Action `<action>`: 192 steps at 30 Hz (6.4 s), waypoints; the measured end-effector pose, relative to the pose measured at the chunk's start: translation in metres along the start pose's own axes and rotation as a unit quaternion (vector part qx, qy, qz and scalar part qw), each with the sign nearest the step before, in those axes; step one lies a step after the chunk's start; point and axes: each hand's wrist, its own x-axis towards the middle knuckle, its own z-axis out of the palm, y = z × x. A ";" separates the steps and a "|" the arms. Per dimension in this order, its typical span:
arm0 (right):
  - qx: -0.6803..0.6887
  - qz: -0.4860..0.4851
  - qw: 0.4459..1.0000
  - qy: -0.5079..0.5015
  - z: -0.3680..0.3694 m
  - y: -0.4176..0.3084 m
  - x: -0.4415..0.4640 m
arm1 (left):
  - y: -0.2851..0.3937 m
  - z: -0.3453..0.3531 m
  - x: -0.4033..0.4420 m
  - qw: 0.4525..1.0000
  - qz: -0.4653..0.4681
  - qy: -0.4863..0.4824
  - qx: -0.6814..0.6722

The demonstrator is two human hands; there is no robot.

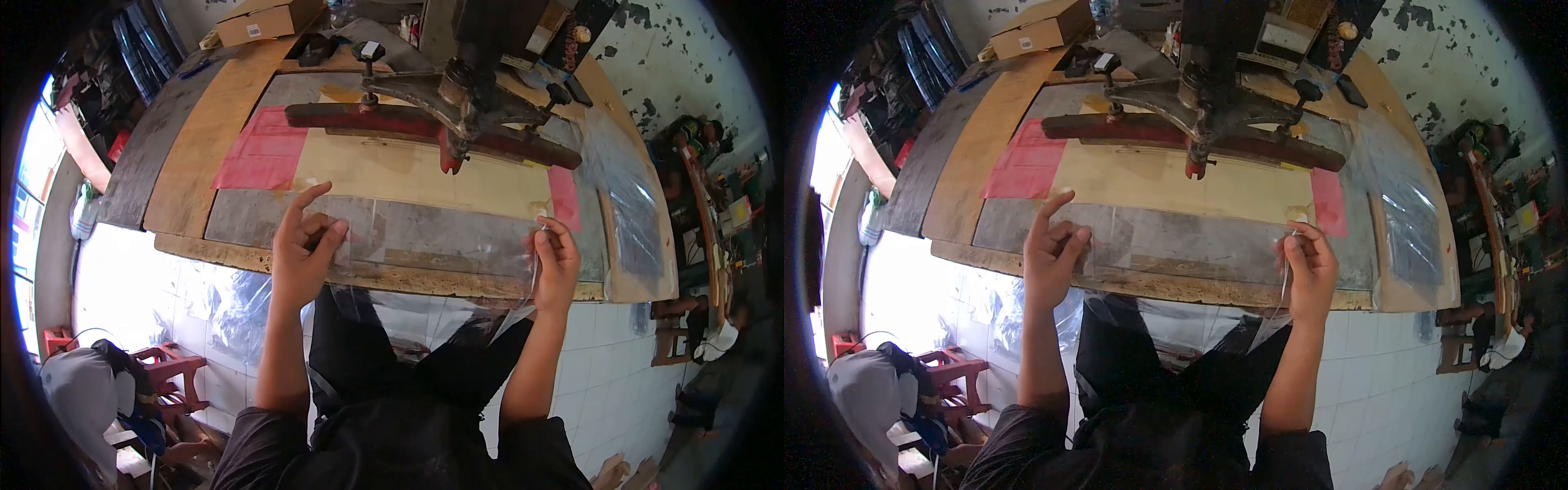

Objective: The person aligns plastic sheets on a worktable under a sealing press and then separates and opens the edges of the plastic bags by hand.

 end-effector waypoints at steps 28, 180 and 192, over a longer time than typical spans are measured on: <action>0.004 -0.005 1.000 0.015 0.001 -0.001 -0.003 | -0.013 -0.006 -0.007 0.998 0.031 0.027 -0.044; -0.326 -0.386 0.855 0.118 -0.035 -0.106 -0.139 | 0.028 -0.013 -0.085 0.706 -0.119 -0.592 -0.371; -0.290 -0.338 0.893 0.065 -0.017 -0.047 -0.100 | -0.031 -0.032 -0.063 0.891 -0.013 -0.211 -0.403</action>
